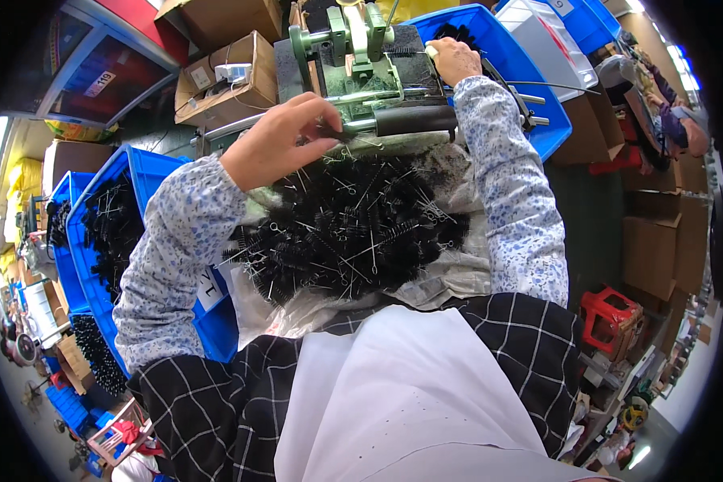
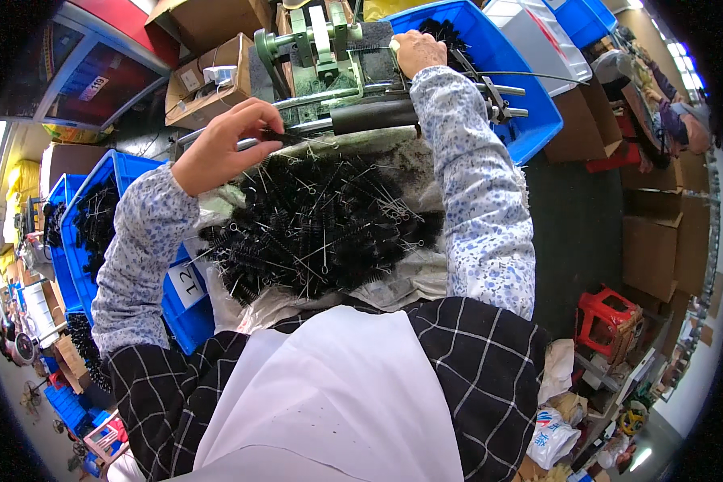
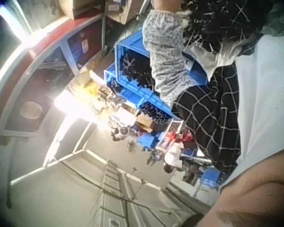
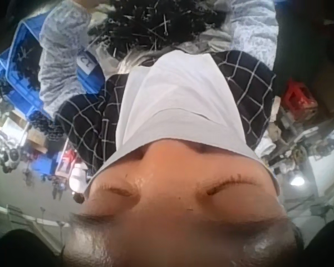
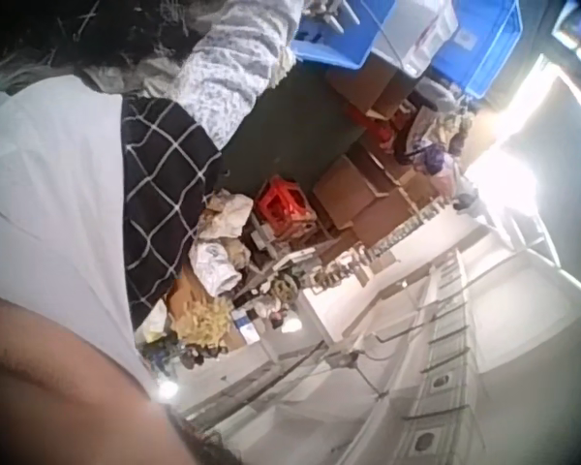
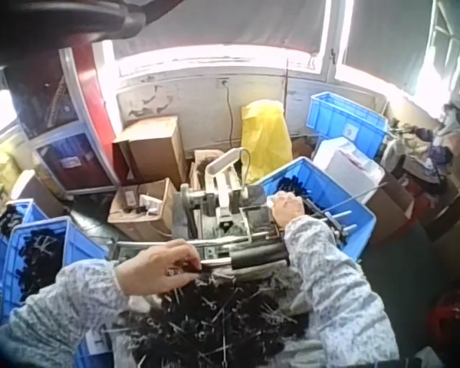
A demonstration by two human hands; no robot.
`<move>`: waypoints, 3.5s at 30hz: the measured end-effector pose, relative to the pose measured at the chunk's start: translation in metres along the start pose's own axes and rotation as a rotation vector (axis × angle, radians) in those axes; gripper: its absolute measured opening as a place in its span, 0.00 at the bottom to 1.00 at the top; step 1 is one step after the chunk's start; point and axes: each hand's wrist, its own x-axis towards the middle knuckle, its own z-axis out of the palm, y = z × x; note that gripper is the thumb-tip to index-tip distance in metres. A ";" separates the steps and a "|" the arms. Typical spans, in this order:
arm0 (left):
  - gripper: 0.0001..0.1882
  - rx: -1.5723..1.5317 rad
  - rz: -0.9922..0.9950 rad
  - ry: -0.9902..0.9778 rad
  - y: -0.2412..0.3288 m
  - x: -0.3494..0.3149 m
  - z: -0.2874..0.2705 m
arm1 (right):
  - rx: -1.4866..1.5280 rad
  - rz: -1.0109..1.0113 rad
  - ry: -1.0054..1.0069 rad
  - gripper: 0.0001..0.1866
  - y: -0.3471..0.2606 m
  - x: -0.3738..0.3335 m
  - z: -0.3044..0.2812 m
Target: The person operates a green benchtop machine to process small black metal pins. They feed the pins from a large blue bin into the machine's rotating mechanism one by one, using both hands to guide the items. The processed pins are collected in a white sack placed beneath the machine.
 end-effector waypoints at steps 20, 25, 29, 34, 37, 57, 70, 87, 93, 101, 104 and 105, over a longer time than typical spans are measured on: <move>0.16 0.152 -0.261 0.010 -0.027 -0.026 -0.007 | 0.406 -0.089 -0.007 0.14 -0.075 -0.052 -0.051; 0.17 0.257 -0.247 -0.308 -0.076 -0.073 0.016 | 0.064 -0.070 0.141 0.10 -0.041 -0.025 0.000; 0.18 0.330 -0.279 -0.395 -0.094 -0.082 0.034 | 0.121 -0.092 0.106 0.10 -0.047 -0.021 0.002; 0.13 0.262 -0.312 -0.372 -0.084 -0.080 0.024 | 0.166 -0.080 0.084 0.10 -0.047 -0.019 0.005; 0.12 0.266 -0.344 -0.382 -0.067 -0.075 0.013 | 0.164 -0.080 0.100 0.10 -0.047 -0.018 0.010; 0.12 0.258 -0.227 -0.110 -0.002 -0.043 -0.022 | 0.116 0.012 0.099 0.15 -0.070 -0.025 0.016; 0.10 0.249 -0.058 -0.068 0.009 -0.028 -0.016 | 0.100 -0.036 0.133 0.15 -0.072 -0.026 0.008; 0.19 0.188 0.113 0.085 -0.002 -0.001 0.000 | -0.136 0.152 0.255 0.14 0.008 -0.020 -0.060; 0.29 0.226 0.098 0.224 0.000 0.017 0.024 | 1.046 -0.215 -0.458 0.17 -0.116 -0.091 -0.094; 0.25 0.436 0.046 0.255 -0.006 -0.004 0.015 | 1.287 -0.353 -0.441 0.19 -0.129 -0.084 -0.061; 0.25 0.370 -0.143 0.170 -0.002 -0.024 0.000 | 0.547 -0.260 0.129 0.11 -0.096 -0.057 -0.050; 0.24 0.327 -0.184 0.021 -0.007 -0.032 -0.001 | 0.327 -0.135 0.104 0.12 -0.085 -0.045 -0.054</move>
